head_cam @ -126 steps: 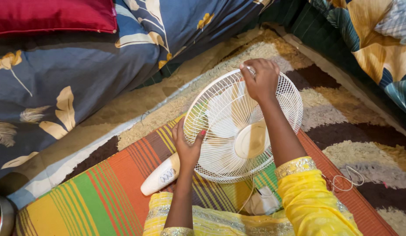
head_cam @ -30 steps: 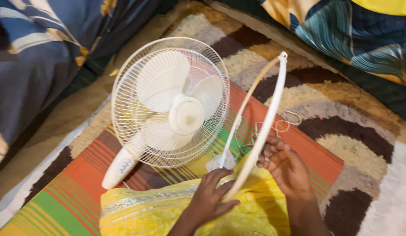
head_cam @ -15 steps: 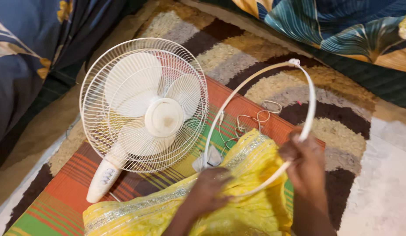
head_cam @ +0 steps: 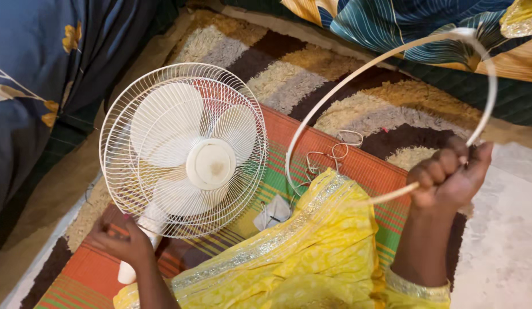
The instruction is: The person disassembles a white electric fan by removing the front grill and fan blades. They then use a cloth to wipe the exposed motor housing and internal components.
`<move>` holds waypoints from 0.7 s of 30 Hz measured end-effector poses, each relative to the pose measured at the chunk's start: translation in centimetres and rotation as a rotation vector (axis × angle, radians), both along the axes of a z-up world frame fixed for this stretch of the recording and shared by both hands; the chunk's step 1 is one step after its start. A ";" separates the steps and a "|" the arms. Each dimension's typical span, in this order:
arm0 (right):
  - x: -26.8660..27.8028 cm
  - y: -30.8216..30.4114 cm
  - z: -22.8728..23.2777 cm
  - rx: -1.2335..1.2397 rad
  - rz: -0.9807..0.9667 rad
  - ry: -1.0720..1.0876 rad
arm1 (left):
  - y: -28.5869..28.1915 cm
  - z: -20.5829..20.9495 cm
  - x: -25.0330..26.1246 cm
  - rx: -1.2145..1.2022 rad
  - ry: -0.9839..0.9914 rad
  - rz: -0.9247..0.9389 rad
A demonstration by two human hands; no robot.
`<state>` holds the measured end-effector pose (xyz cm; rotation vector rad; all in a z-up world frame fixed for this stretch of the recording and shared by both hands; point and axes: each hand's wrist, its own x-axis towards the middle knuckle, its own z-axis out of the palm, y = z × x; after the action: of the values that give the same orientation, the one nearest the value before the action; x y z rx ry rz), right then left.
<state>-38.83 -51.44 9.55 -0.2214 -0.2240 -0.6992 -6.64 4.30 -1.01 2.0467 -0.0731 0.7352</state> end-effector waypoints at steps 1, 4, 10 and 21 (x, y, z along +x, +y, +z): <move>0.6 -0.6 -0.6 0.022 -0.059 -0.062 | 0.4 -0.9 0.3 -0.057 0.057 0.024; 2.7 -2.0 -4.1 -0.007 -0.299 -0.007 | 1.1 -3.8 1.6 -0.382 0.089 -0.184; 11.8 0.1 -14.9 0.378 -0.411 0.322 | 1.0 -8.0 3.4 -0.671 0.293 -0.107; 19.6 4.4 -20.1 -0.163 0.270 1.298 | -0.2 -7.3 2.6 -0.696 0.333 -0.069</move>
<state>-19.26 -47.04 -10.55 -0.7355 0.9195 -0.1660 -4.02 4.14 -8.29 1.4577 0.2669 0.3005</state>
